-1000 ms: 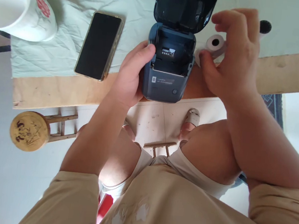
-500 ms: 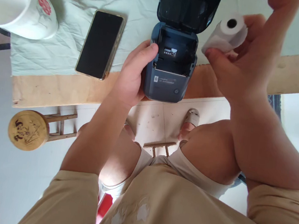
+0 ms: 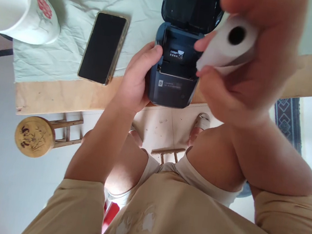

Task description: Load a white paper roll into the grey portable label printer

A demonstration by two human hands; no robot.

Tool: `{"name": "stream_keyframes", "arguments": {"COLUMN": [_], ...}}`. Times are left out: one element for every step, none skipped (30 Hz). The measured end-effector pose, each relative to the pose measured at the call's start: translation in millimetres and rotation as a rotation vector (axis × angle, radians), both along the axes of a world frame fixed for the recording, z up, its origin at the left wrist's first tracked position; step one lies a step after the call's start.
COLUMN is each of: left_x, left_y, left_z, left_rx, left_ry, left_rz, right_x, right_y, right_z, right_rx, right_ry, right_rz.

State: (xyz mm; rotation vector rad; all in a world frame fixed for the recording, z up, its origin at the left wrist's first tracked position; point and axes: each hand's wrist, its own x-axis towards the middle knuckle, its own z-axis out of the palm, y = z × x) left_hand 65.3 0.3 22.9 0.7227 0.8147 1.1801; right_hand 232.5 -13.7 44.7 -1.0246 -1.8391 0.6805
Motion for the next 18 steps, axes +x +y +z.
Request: {"name": "stream_keyframes", "arguments": {"left_x": [0,0,0,1,1,1,2,2,2,3,3,3,3,3,4,4,5,5], "left_y": [0,-1,-1,-1,-1,-1,-1,0,0,0,0,-1,-1,-1,-1,-2,-2,-2], "left_z": [1.0,1.8,2.4,2.6,2.6,2.2,1.7,1.2,0.8,0.6,0.7,1.1,1.7,2.3,2.9,3.3,3.5,3.4], "left_rx": [0.002,0.004,0.005,0.01,0.013,0.018,0.023,0.029,0.039,0.046,0.049,0.049,0.045,0.032,0.014,-0.002,-0.012,-0.022], "left_ry": [0.024,0.048,0.066,0.081,0.095,0.103,0.103,0.097,0.088,0.081,0.077,0.078,0.084,0.089,0.087,0.078,0.063,0.046], "left_rz": [-0.001,-0.003,-0.001,0.006,0.012,0.019,0.027,0.031,0.035,0.033,0.031,0.033,0.038,0.044,0.053,0.062,0.067,0.068], "right_x": [-2,-4,-6,-8,-9,-11,-13,-14,-16,-17,-18,-19,-20,-20,-19,-19,-18,-17], "right_y": [2,4,7,10,12,13,13,13,13,12,11,11,10,10,11,11,12,13], "right_z": [-2.2,-4.0,-5.2,-5.4,-4.8,-3.6,-2.2,-0.9,0.2,0.8,1.1,1.0,0.8,0.6,0.4,0.3,0.2,0.1], "right_rx": [0.07,0.14,0.204,0.253,0.287,0.306,0.322,0.335,0.346,0.351,0.348,0.344,0.339,0.327,0.312,0.292,0.271,0.249], "right_ry": [-0.006,-0.025,-0.051,-0.096,-0.146,-0.197,-0.244,-0.291,-0.331,-0.369,-0.408,-0.441,-0.465,-0.481,-0.486,-0.483,-0.473,-0.465], "right_rz": [-0.014,-0.027,-0.028,-0.029,-0.034,-0.042,-0.052,-0.055,-0.059,-0.066,-0.077,-0.092,-0.112,-0.135,-0.165,-0.197,-0.224,-0.239]}}
